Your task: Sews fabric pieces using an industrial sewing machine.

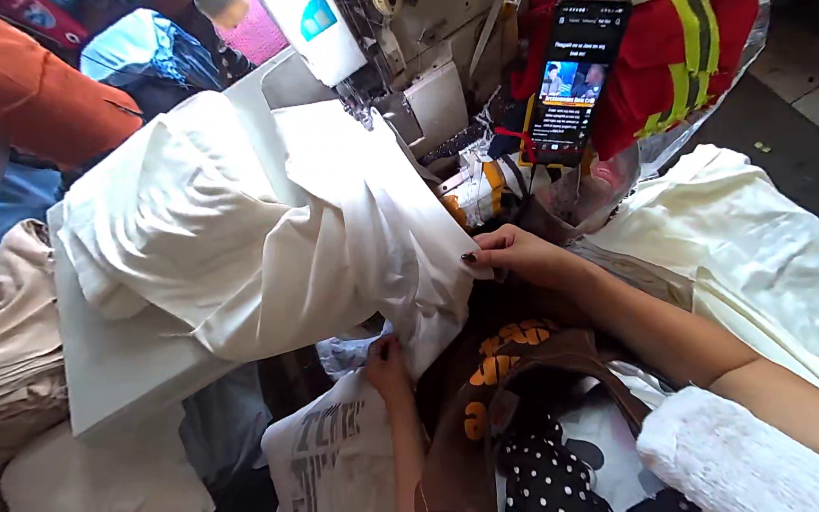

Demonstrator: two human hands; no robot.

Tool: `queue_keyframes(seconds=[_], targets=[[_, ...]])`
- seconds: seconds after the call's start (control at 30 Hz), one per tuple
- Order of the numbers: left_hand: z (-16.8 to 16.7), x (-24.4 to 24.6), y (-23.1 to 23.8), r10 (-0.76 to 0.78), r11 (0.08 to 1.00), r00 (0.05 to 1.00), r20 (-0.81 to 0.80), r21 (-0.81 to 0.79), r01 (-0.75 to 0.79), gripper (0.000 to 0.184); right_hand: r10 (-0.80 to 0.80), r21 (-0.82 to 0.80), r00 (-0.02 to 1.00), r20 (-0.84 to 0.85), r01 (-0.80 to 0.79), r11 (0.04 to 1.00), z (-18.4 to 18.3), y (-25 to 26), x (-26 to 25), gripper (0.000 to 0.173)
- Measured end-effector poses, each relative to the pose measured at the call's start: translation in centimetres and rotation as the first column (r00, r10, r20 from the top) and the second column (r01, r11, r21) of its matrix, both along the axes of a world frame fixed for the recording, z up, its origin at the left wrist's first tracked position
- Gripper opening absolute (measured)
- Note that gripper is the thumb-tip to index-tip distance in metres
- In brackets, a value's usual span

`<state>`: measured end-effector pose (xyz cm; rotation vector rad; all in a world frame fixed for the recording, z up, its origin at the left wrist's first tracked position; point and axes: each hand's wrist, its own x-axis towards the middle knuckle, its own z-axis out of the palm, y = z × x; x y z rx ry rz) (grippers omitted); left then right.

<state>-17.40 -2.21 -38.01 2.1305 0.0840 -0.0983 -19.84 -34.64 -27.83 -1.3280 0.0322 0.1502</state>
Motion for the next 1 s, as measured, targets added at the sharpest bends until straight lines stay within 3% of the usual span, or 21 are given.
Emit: queue_keyframes(seconds=[0.23, 0.5, 0.73, 0.8, 0.87, 0.93, 1.0], targets=[[3.6, 0.4, 6.4, 0.324, 0.931, 0.909, 0.263, 0.084, -0.356, 0.027, -0.057, 0.037, 0.995, -0.086, 0.061, 0.997, -0.7, 1.2, -0.8, 0.014], [9.4, 3.2, 8.5, 0.336, 0.855, 0.765, 0.550, 0.162, -0.492, 0.026, -0.002, 0.102, 0.997, -0.083, 0.011, 0.995, -1.0, 1.7, -2.5, 0.012], [11.0, 5.7, 9.6, 0.290, 0.853, 0.800, 0.525, 0.238, -0.465, 0.025, 0.021, 0.138, 0.994, -0.105, -0.007, 0.990, -1.0, 3.3, -3.5, 0.014], [11.0, 6.2, 9.5, 0.271, 0.844, 0.814, 0.515, 0.279, -0.457, 0.023, -0.022, 0.090, 0.991, -0.132, 0.034, 0.995, -1.4, 3.5, -3.2, 0.013], [10.9, 6.9, 9.3, 0.261, 0.838, 0.829, 0.495, 0.310, -0.449, 0.024, -0.096, -0.071, 0.992, -0.086, 0.090, 0.993, -2.0, 3.3, -2.5, 0.011], [10.0, 7.8, 9.3, 0.256, 0.853, 0.841, 0.477, 0.298, -0.429, 0.025, -0.155, -0.282, 0.984, 0.089, 0.174, 0.943, -2.0, 2.7, -1.2, 0.013], [9.0, 8.6, 9.1, 0.273, 0.879, 0.852, 0.447, 0.245, -0.410, 0.026, -0.212, -0.364, 0.948, 0.236, 0.289, 0.885, -0.9, 2.0, 1.2, 0.020]])
